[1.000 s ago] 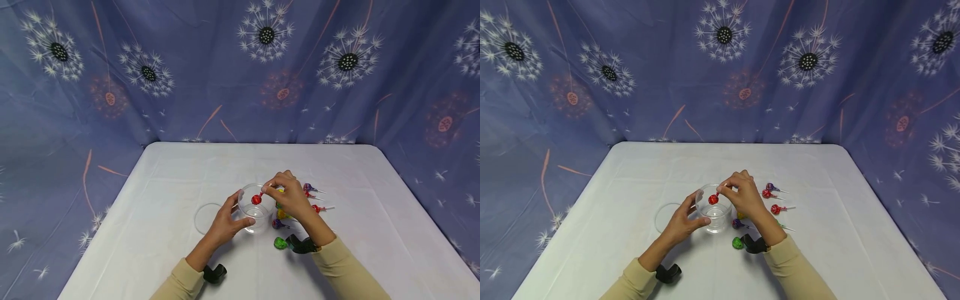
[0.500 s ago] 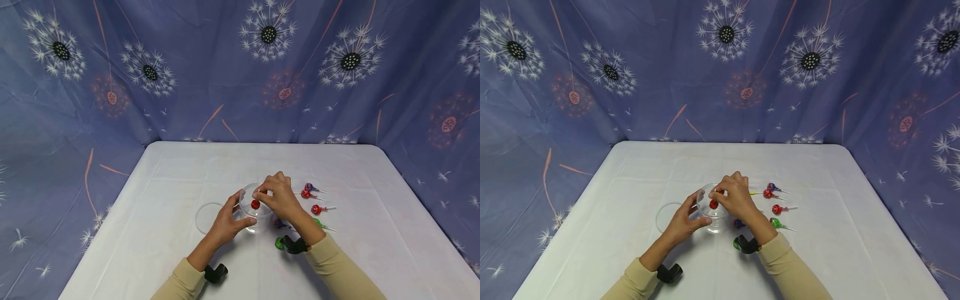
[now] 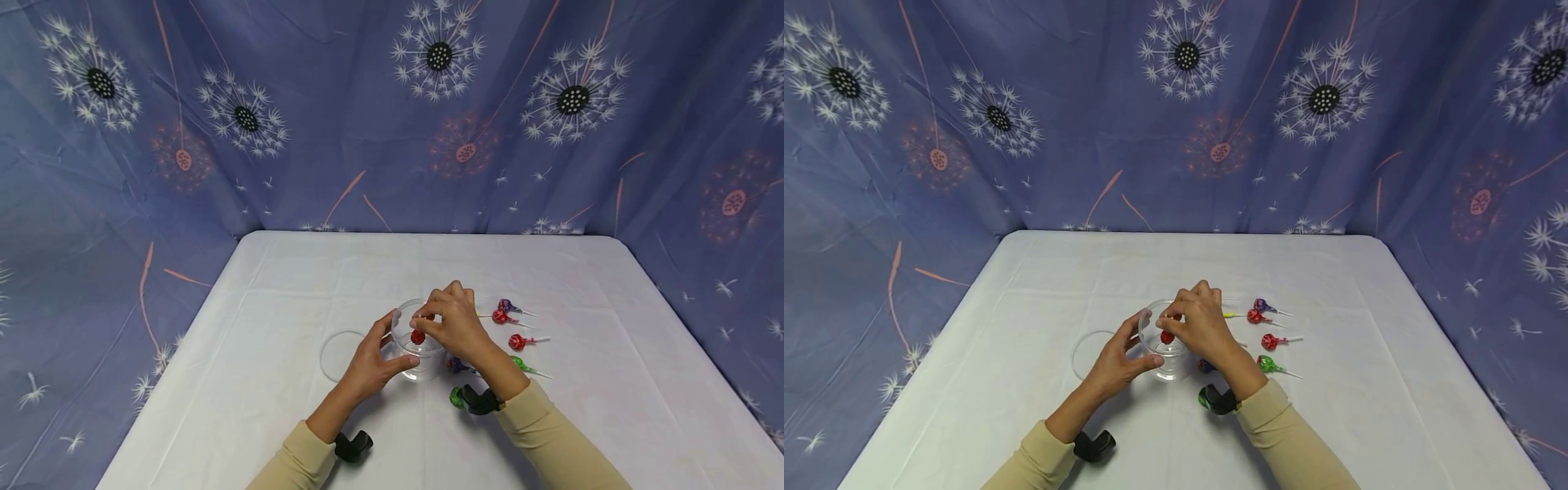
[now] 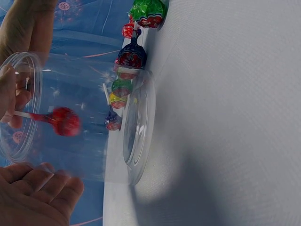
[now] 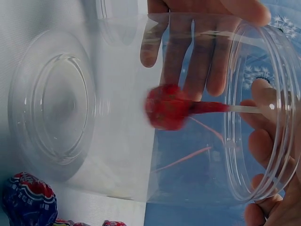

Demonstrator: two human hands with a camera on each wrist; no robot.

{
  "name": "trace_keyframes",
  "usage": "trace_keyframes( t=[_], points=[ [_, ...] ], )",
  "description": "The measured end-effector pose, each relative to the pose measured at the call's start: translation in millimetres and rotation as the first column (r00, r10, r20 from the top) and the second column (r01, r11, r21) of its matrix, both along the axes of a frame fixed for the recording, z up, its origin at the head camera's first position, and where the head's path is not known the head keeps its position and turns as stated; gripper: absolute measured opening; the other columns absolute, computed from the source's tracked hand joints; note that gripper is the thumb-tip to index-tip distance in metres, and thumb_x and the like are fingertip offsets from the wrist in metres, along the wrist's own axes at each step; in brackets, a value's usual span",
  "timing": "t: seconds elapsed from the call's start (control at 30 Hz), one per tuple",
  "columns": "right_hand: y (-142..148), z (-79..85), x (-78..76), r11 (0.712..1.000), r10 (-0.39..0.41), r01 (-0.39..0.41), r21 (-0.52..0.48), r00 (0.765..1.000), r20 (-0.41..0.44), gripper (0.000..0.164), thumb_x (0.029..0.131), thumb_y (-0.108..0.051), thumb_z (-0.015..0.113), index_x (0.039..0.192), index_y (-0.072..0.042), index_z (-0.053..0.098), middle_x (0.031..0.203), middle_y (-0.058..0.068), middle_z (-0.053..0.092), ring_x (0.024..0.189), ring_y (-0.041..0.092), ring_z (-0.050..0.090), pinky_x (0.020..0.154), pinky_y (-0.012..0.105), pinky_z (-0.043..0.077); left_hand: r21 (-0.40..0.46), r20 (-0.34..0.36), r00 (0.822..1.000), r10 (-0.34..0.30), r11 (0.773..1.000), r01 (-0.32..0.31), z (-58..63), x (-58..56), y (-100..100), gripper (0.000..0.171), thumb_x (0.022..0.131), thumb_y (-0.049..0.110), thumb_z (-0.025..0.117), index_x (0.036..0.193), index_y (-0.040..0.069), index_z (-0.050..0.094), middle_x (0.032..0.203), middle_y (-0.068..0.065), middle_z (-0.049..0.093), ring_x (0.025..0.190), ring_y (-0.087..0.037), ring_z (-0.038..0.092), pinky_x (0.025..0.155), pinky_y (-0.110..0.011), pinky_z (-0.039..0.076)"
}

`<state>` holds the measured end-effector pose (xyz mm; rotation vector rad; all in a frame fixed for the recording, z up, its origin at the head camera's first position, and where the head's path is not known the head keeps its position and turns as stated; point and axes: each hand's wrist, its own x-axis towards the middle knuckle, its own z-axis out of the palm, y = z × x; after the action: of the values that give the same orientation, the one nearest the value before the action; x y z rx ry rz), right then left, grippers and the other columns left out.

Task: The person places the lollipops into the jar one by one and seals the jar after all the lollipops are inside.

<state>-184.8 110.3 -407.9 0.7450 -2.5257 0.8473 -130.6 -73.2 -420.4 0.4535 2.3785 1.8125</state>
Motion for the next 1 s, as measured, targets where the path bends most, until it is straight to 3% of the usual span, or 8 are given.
trace_keyframes(
  t=[0.33, 0.57, 0.67, 0.8, 1.0],
  points=[
    [3.5, 1.8, 1.9, 0.999, 0.002, 0.000, -0.040, 0.999, 0.051, 0.013, 0.074, -0.027, 0.080, 0.082, -0.019, 0.076, 0.072, -0.007, 0.055, 0.079, 0.011, 0.037, 0.079, 0.037, 0.026, -0.009, -0.003, 1.000, -0.001, 1.000, 0.001, -0.6, -0.8, 2.3, 0.083, 0.080, 0.012, 0.075, 0.146, 0.000, 0.027, 0.148, -0.022, 0.034, 0.136, -0.041, 0.035, 0.112, -0.054, 0.032],
    [15.3, 11.1, 7.5, 0.994, 0.022, -0.019, -0.104, 0.999, 0.024, 0.014, 0.074, -0.024, 0.080, 0.086, -0.017, 0.075, 0.072, -0.005, 0.053, 0.080, 0.011, 0.038, 0.077, 0.035, 0.024, -0.015, -0.031, 0.999, 0.022, 1.000, -0.023, -24.5, -9.8, 3.0, 0.084, 0.078, 0.015, 0.077, 0.147, 0.007, 0.028, 0.149, -0.017, 0.035, 0.137, -0.036, 0.037, 0.113, -0.051, 0.033],
    [26.6, 16.8, 11.7, 0.991, -0.003, 0.006, -0.132, 1.000, 0.023, 0.014, 0.074, -0.021, 0.080, 0.086, -0.017, 0.076, 0.073, -0.006, 0.054, 0.082, 0.011, 0.038, 0.077, 0.036, 0.025, -0.022, -0.048, 0.998, 0.032, 0.999, -0.033, -32.8, -12.7, 1.8, 0.085, 0.077, 0.021, 0.078, 0.146, 0.012, 0.030, 0.149, -0.012, 0.037, 0.136, -0.032, 0.039, 0.112, -0.048, 0.035],
    [51.9, 20.7, 19.9, 0.982, -0.046, 0.050, -0.182, 0.999, 0.026, 0.015, 0.074, -0.016, 0.080, 0.088, -0.014, 0.075, 0.075, -0.009, 0.056, 0.083, 0.007, 0.037, 0.077, 0.034, 0.025, -0.041, -0.051, 0.998, 0.038, 0.998, -0.040, -33.7, -13.1, 1.9, 0.086, 0.076, 0.027, 0.078, 0.146, 0.013, 0.030, 0.149, -0.010, 0.037, 0.136, -0.032, 0.040, 0.112, -0.047, 0.036],
    [91.8, 11.1, 36.4, 0.973, -0.141, 0.142, -0.180, 0.990, 0.017, 0.019, 0.070, -0.009, 0.081, 0.088, -0.011, 0.074, 0.080, -0.003, 0.061, 0.085, 0.003, 0.038, 0.076, 0.034, 0.026, -0.050, -0.035, 0.999, 0.039, 0.998, -0.041, -33.7, -11.9, 2.1, 0.088, 0.076, 0.030, 0.078, 0.147, 0.014, 0.029, 0.150, -0.011, 0.036, 0.135, -0.036, 0.040, 0.111, -0.047, 0.037]
  ],
)
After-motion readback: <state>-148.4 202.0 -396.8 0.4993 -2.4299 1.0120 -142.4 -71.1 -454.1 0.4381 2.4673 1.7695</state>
